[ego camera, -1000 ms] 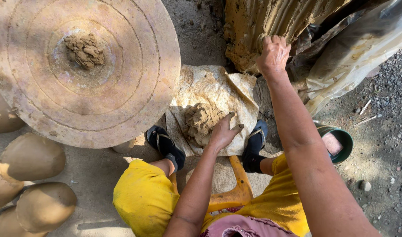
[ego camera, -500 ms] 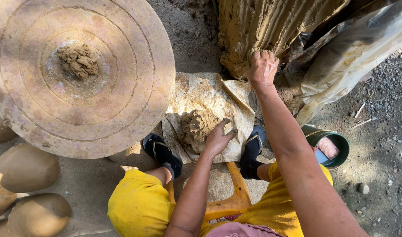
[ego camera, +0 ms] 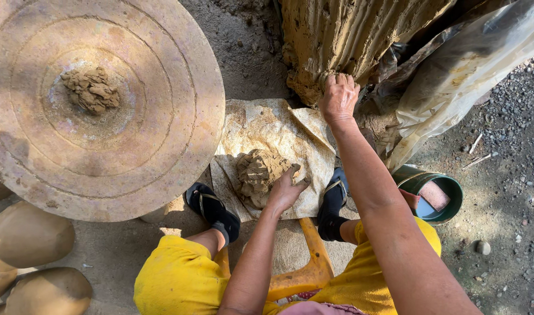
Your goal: The person kneads a lump of clay by hand on a board, repeatedly folding and pressing it.
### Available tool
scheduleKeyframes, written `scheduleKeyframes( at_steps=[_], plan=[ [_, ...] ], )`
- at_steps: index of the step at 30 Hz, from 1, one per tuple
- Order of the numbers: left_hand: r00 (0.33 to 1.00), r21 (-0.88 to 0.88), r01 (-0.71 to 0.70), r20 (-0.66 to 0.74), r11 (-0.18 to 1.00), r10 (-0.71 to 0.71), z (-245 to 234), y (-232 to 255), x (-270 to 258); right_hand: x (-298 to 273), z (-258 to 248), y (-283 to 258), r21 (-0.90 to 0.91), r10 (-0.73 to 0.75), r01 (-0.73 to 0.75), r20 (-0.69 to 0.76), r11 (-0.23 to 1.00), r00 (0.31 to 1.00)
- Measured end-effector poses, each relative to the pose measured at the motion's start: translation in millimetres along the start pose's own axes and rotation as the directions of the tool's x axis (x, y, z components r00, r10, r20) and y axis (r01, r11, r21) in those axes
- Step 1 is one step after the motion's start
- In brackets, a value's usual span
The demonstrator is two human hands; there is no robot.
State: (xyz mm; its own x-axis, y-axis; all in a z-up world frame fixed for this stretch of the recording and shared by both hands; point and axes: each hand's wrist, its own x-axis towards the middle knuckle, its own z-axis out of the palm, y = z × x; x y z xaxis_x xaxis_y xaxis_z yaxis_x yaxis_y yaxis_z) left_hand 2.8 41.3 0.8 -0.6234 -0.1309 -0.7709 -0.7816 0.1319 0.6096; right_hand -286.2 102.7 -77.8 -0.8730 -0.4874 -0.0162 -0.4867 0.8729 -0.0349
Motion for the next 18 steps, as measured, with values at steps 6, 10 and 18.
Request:
scheduleKeyframes(
  at_steps=[6,10,18],
  plan=[
    [1.0,-0.027,0.017,-0.01,1.0,-0.017,-3,-2,2,0,10,-2,-0.05,-0.053,0.045,-0.173,0.998,0.984],
    [0.999,-0.03,-0.022,-0.032,0.999,0.021,-2,-9,2,-9,22,0,0.003,-0.007,0.007,-0.041,1.0,0.999],
    [1.0,-0.024,0.025,-0.002,0.999,-0.025,-2,-6,3,-13,20,-3,0.016,-0.001,0.002,-0.023,1.0,1.0]
  ],
)
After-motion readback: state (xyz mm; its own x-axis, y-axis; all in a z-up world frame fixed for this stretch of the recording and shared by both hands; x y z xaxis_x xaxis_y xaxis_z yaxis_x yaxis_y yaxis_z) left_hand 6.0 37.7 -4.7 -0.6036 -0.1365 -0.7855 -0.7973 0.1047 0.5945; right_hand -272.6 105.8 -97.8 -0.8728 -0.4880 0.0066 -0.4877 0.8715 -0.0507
